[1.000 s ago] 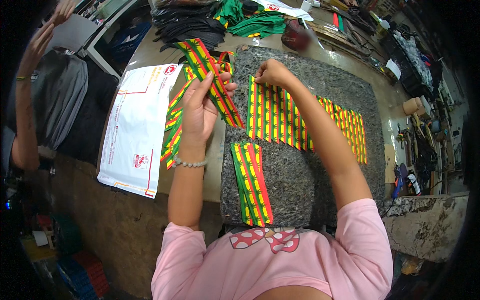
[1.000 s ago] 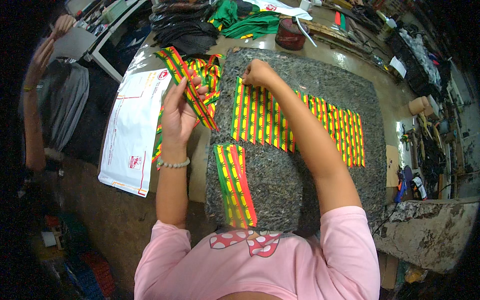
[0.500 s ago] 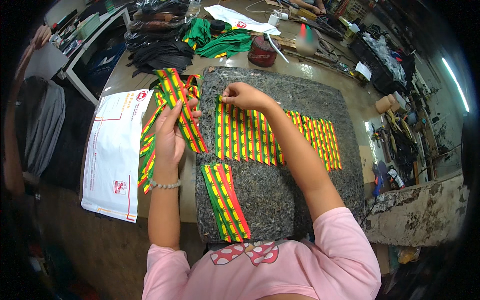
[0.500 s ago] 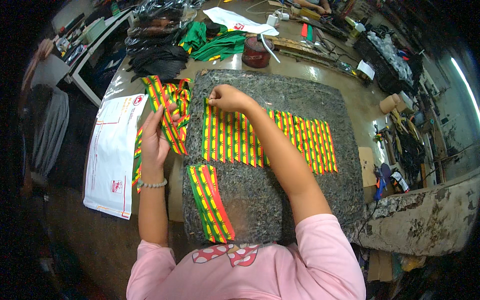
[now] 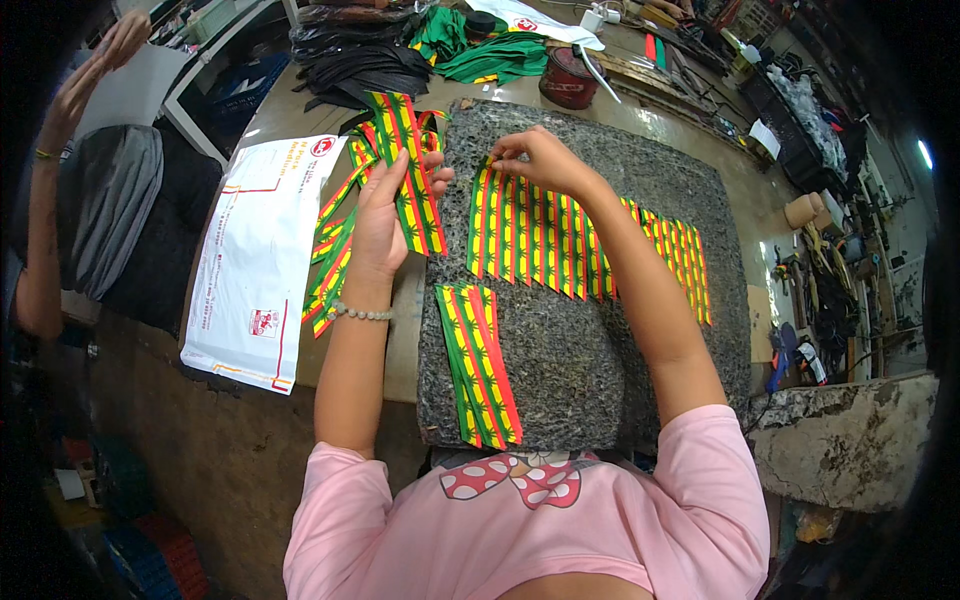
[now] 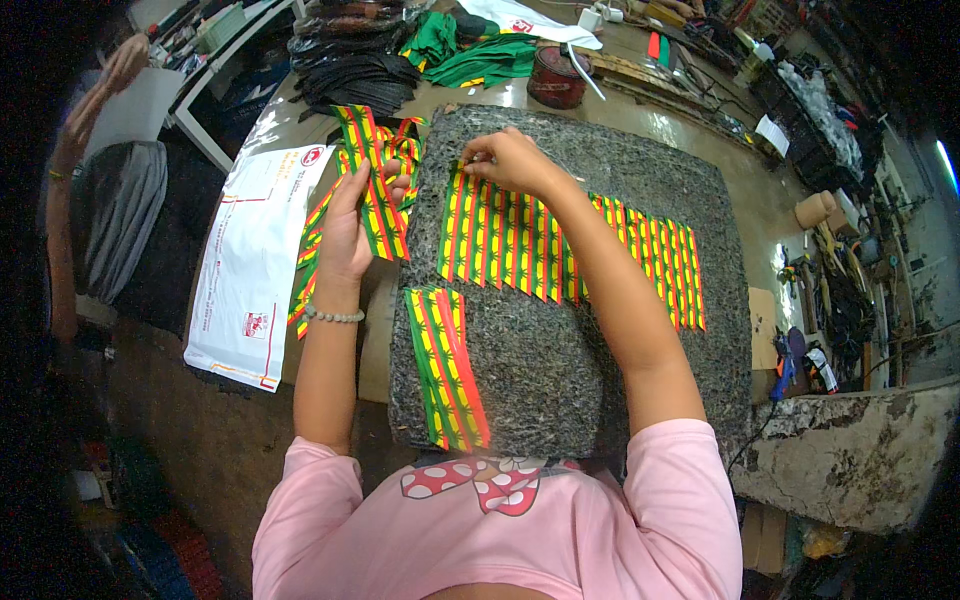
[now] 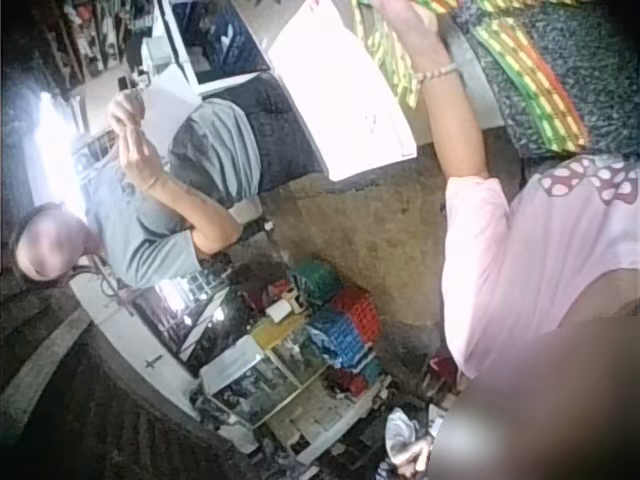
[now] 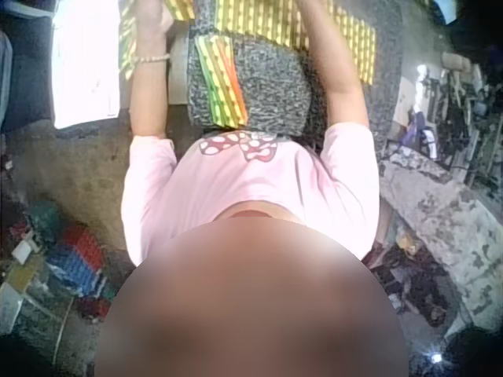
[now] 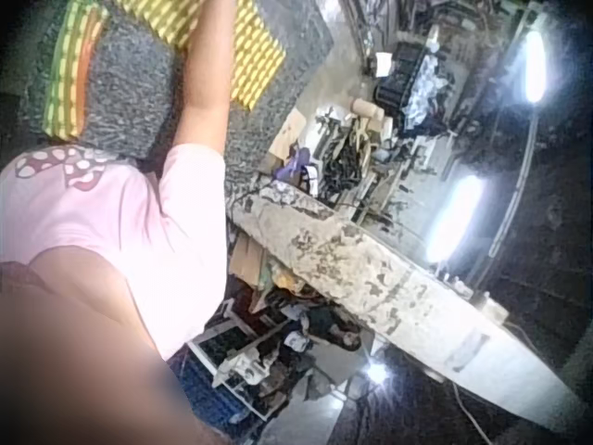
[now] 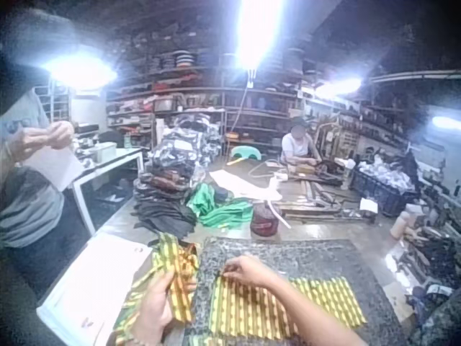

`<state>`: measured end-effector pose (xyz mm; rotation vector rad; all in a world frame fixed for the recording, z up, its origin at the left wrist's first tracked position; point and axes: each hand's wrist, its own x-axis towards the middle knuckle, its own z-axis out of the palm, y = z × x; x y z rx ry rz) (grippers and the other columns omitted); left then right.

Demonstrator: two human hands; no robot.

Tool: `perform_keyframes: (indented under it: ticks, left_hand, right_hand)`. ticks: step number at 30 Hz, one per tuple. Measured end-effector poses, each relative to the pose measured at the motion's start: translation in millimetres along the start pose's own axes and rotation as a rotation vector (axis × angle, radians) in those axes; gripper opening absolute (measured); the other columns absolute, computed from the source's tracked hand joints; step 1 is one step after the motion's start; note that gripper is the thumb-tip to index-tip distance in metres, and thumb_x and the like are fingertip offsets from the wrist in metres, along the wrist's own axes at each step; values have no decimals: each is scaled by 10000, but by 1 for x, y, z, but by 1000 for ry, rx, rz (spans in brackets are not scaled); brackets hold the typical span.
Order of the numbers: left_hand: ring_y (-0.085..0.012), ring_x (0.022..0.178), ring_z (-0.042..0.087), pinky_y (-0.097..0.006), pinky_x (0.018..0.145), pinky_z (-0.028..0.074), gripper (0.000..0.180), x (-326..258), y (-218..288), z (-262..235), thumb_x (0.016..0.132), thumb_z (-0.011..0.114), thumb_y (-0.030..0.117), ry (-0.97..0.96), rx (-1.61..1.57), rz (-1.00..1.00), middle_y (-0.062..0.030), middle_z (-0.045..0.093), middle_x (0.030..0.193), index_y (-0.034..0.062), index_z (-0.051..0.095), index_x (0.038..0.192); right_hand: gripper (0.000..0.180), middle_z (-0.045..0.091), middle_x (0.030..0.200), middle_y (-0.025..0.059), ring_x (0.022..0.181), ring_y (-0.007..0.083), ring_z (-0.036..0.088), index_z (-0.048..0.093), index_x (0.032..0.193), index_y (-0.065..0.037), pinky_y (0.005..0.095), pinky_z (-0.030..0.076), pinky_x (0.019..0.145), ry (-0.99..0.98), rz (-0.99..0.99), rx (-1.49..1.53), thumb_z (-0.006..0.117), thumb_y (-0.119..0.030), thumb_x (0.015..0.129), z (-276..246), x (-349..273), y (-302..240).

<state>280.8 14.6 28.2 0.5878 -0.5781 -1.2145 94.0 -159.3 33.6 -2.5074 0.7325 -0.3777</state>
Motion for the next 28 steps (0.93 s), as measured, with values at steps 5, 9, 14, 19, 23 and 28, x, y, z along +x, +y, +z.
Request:
perform_keyframes:
  ticks: [5,9,14,19,23,28]
  left_hand:
    - [-243,899,683,-335,773,593,293,2,-10,1,1017,480,228,5,70,-44,-173,651,1063,2,521,1198]
    - [-198,873,679,-288,724,572,292,7,-13,-8,1018,481,228,37,332,-1,-151,663,1074,2,517,1200]
    - [-153,902,661,-253,734,550,274,28,-22,-10,1014,480,168,105,577,-18,-135,657,1121,-13,516,1218]
    - [-109,874,644,-248,763,529,278,63,-27,-7,1012,481,153,-109,808,-86,-73,664,1090,2,535,1239]
    - [-87,827,622,-244,738,516,357,76,-35,2,921,660,228,-299,921,-233,-47,672,985,15,577,1195]
    - [-114,926,618,-247,845,473,503,80,-47,3,842,754,268,-261,1365,-97,-54,672,1077,21,574,1242]
  right_hand:
    - [192,677,842,57,894,261,552,690,1000,-111,384,462,828,128,-26,-167,703,-230,850,12,-8,-4]
    - [190,699,885,43,945,291,546,691,1039,-178,415,453,864,129,-40,-129,673,-250,864,17,-9,1]
    - [239,667,930,89,955,271,533,658,1049,-88,381,447,859,93,-111,-67,702,-221,855,7,-14,6]
    - [251,661,961,119,989,286,540,649,1044,-59,391,450,872,84,-124,-35,702,-211,852,3,-23,12]
    - [276,639,1002,154,1000,308,559,644,1058,-55,410,461,883,111,-90,36,707,-214,841,3,-26,13]
    - [282,620,1079,146,978,284,576,634,1045,-41,406,464,893,286,-19,271,716,-209,834,12,-28,4]
